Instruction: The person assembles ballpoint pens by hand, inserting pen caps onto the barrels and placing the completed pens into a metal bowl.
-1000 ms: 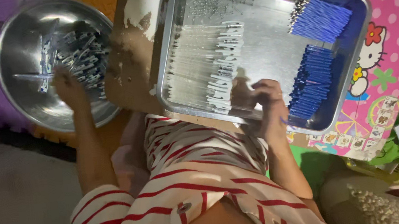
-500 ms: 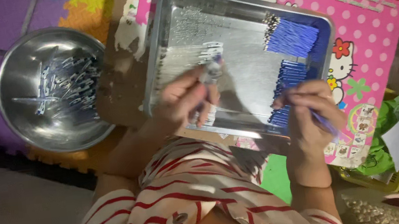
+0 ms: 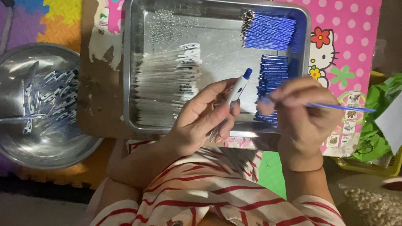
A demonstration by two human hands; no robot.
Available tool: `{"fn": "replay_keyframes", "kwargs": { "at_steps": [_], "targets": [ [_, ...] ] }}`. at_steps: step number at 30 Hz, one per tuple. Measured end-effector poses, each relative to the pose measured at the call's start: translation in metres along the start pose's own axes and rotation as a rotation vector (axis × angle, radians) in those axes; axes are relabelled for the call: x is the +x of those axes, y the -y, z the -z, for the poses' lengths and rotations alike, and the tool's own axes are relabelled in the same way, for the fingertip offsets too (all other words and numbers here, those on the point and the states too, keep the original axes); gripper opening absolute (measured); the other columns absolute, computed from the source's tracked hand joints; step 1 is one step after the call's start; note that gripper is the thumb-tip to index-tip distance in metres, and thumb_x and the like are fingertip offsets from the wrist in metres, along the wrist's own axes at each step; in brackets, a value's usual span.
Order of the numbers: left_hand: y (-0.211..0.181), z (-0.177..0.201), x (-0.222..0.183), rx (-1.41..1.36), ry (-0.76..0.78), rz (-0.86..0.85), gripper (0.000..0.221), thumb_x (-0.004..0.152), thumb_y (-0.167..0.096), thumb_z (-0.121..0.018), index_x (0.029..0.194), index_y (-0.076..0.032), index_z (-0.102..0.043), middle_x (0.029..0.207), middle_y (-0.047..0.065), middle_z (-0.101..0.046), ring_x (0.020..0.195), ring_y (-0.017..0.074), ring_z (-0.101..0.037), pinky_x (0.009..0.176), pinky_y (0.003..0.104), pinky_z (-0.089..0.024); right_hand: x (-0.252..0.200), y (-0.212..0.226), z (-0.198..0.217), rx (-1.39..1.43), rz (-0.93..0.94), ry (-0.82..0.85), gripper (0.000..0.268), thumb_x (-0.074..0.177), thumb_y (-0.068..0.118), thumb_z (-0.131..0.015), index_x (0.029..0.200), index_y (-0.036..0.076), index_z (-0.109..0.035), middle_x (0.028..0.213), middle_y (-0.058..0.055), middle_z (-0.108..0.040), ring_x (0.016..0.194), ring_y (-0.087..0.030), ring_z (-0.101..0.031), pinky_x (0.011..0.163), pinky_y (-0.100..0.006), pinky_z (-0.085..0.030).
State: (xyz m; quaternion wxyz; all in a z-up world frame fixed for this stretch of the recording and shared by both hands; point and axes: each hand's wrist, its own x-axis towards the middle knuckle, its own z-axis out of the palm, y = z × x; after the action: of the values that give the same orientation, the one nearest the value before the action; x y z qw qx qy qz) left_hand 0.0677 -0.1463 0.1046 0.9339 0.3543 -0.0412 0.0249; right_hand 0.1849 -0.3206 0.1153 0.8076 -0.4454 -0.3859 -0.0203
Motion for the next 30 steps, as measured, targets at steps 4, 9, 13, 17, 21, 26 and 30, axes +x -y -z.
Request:
{"fn": "replay_keyframes", "kwargs": {
  "at_steps": [4, 9, 13, 17, 21, 26, 30],
  "targets": [
    [0.007, -0.001, 0.001, -0.066, 0.001, -0.011, 0.052, 0.113, -0.013, -0.049, 0.161, 0.003, -0.035, 0.108, 0.018, -0.059, 0.067, 0.0129, -0.059, 0.052, 0.025, -0.055, 0.000, 0.000, -0.004, -0.172, -0.056, 0.002, 0.017, 0.091, -0.003, -0.074, 0.089, -0.005, -0.057, 0.085, -0.032, -0.066, 0.075, -0.037, -0.077, 0.061, -0.040, -0.066],
    [0.010, -0.003, -0.003, -0.116, -0.004, 0.021, 0.052, 0.114, -0.019, -0.047, 0.161, -0.001, -0.035, 0.107, 0.015, -0.058, 0.069, 0.0103, -0.059, 0.052, 0.022, -0.053, -0.004, 0.007, -0.014, -0.301, 0.065, 0.080, 0.021, 0.098, 0.001, -0.067, 0.092, -0.002, -0.047, 0.088, -0.034, -0.067, 0.080, -0.045, -0.077, 0.066, -0.047, -0.067],
    [0.013, -0.002, -0.001, -0.094, -0.019, 0.000, 0.052, 0.114, -0.018, -0.048, 0.161, 0.000, -0.035, 0.108, 0.017, -0.058, 0.068, 0.0119, -0.059, 0.052, 0.023, -0.054, -0.002, 0.009, -0.021, -0.305, 0.079, 0.141, 0.023, 0.092, -0.010, -0.071, 0.095, -0.005, -0.050, 0.089, -0.033, -0.069, 0.083, -0.047, -0.079, 0.070, -0.051, -0.067],
    [0.018, 0.002, 0.001, -0.078, -0.003, -0.050, 0.051, 0.113, -0.014, -0.049, 0.160, 0.000, -0.035, 0.107, 0.019, -0.057, 0.069, 0.0132, -0.059, 0.055, 0.024, -0.055, 0.009, 0.013, -0.016, -0.439, 0.150, 0.245, 0.014, 0.081, -0.012, -0.082, 0.082, -0.010, -0.068, 0.087, -0.031, -0.071, 0.078, -0.046, -0.078, 0.070, -0.051, -0.065],
    [0.028, 0.010, 0.001, -0.051, 0.001, -0.043, 0.055, 0.111, -0.015, -0.051, 0.162, -0.001, -0.035, 0.121, 0.023, -0.058, 0.071, 0.0117, -0.059, 0.056, 0.025, -0.057, 0.017, 0.018, -0.027, -0.470, 0.164, 0.294, 0.011, 0.080, -0.016, -0.080, 0.083, -0.008, -0.073, 0.087, -0.029, -0.074, 0.075, -0.042, -0.078, 0.069, -0.048, -0.065],
    [0.034, 0.012, -0.001, -0.081, -0.007, -0.047, 0.052, 0.112, -0.017, -0.046, 0.160, 0.000, -0.036, 0.118, 0.023, -0.055, 0.073, 0.0161, -0.061, 0.058, 0.028, -0.058, 0.023, 0.014, -0.032, -0.483, 0.271, 0.330, 0.016, 0.081, -0.020, -0.077, 0.087, -0.006, -0.075, 0.090, -0.026, -0.074, 0.075, -0.041, -0.076, 0.068, -0.047, -0.065],
    [0.036, 0.011, -0.002, -0.055, -0.010, -0.082, 0.050, 0.113, -0.019, -0.046, 0.159, -0.001, -0.039, 0.121, 0.018, -0.052, 0.075, 0.0146, -0.063, 0.059, 0.025, -0.057, 0.017, 0.012, -0.026, -0.475, 0.270, 0.342, 0.019, 0.080, -0.021, -0.078, 0.091, -0.006, -0.075, 0.092, -0.026, -0.073, 0.077, -0.044, -0.076, 0.068, -0.050, -0.065]
  ]
}}
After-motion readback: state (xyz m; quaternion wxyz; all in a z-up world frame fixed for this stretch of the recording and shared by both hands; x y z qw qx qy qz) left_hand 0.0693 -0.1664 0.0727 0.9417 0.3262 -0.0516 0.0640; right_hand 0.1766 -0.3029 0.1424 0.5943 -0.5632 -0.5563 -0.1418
